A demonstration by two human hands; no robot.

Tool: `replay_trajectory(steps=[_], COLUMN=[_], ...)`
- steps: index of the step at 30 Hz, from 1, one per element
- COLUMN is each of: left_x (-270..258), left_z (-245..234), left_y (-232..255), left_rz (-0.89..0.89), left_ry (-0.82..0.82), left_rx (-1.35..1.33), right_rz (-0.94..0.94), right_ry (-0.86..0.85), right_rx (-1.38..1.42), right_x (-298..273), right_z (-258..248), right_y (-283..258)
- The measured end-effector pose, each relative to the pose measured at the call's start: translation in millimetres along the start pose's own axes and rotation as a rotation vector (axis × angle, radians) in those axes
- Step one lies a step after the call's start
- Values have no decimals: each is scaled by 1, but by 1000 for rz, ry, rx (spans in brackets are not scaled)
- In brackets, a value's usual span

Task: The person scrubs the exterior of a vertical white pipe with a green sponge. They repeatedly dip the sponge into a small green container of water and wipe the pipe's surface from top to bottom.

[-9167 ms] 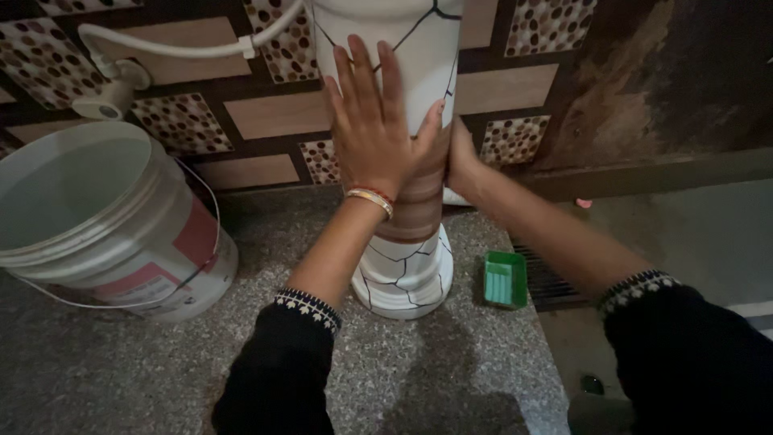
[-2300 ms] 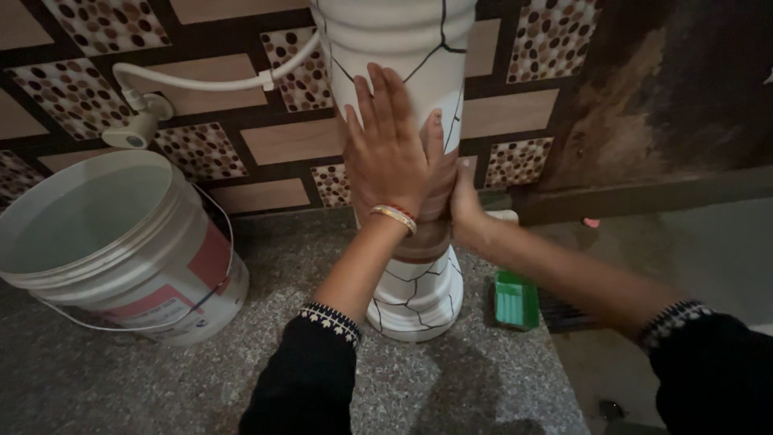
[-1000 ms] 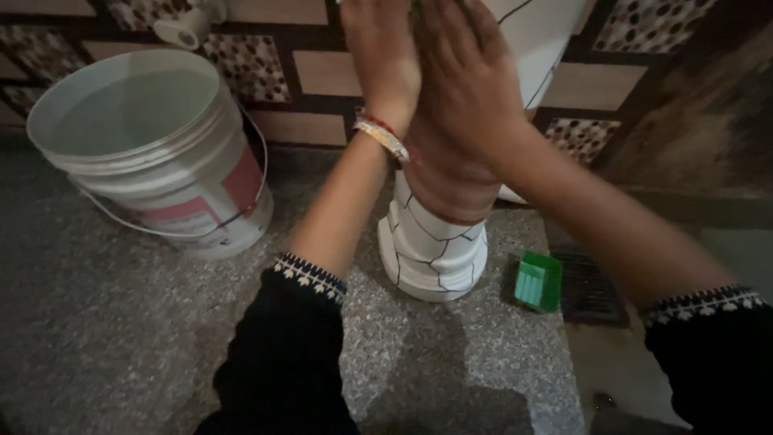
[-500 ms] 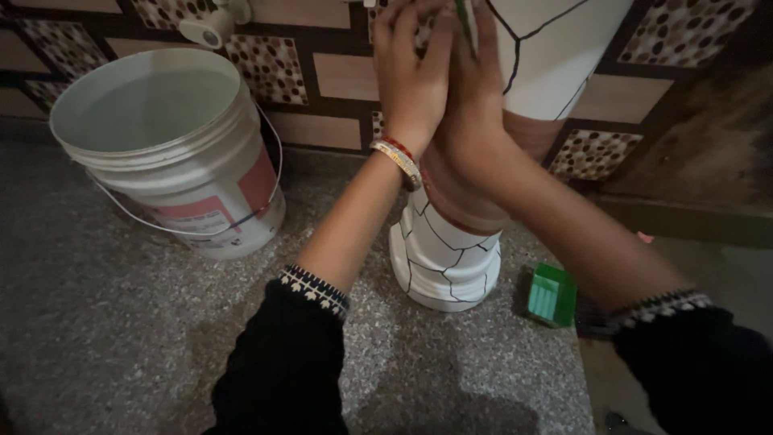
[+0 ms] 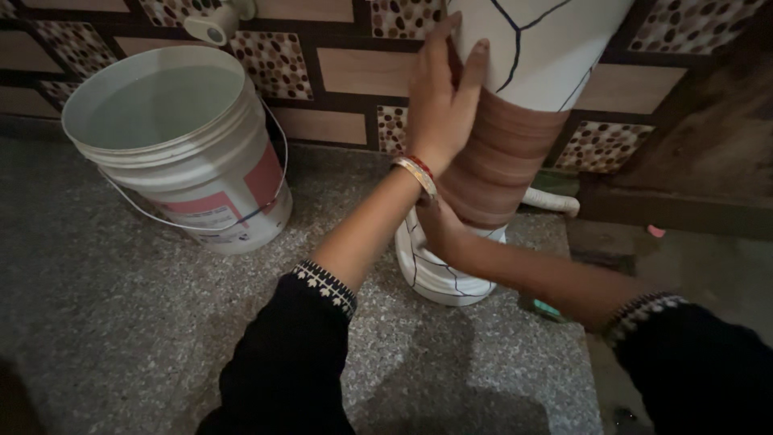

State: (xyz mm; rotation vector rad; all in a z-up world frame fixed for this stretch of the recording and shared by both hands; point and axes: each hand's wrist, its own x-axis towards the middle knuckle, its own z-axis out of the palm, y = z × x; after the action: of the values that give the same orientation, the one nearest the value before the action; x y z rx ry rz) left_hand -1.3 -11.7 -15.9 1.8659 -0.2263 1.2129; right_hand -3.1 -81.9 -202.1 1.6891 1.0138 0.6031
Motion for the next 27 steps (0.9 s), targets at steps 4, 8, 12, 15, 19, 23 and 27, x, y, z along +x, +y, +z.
replay_trajectory(steps=[4, 8, 12, 15, 19, 23, 27], left_x=[-13, -19, -23, -28, -37, -41, -43], left_z=[8, 16, 23, 29, 30, 34, 35], left_y=[-5, -13, -16, -17, -20, -20, -15], left_rz=[62, 107, 75, 103, 87, 194, 219], left_ry=[-22, -31, -56, -33, -40, 9, -182], left_rx=[79, 190, 205, 95, 109, 285, 704], right_rz=[-143, -170, 272, 395, 599, 842, 841], right_ry=[118, 370, 867, 944, 1134, 1049, 789], right_rx=[105, 182, -17, 321, 928, 1331, 1700], right_x=[-46, -71, -90, -102, -84, -72, -95], right_z=[13, 58, 112, 126, 114, 85, 78], right_y=[7, 42, 140, 195, 190, 100, 40])
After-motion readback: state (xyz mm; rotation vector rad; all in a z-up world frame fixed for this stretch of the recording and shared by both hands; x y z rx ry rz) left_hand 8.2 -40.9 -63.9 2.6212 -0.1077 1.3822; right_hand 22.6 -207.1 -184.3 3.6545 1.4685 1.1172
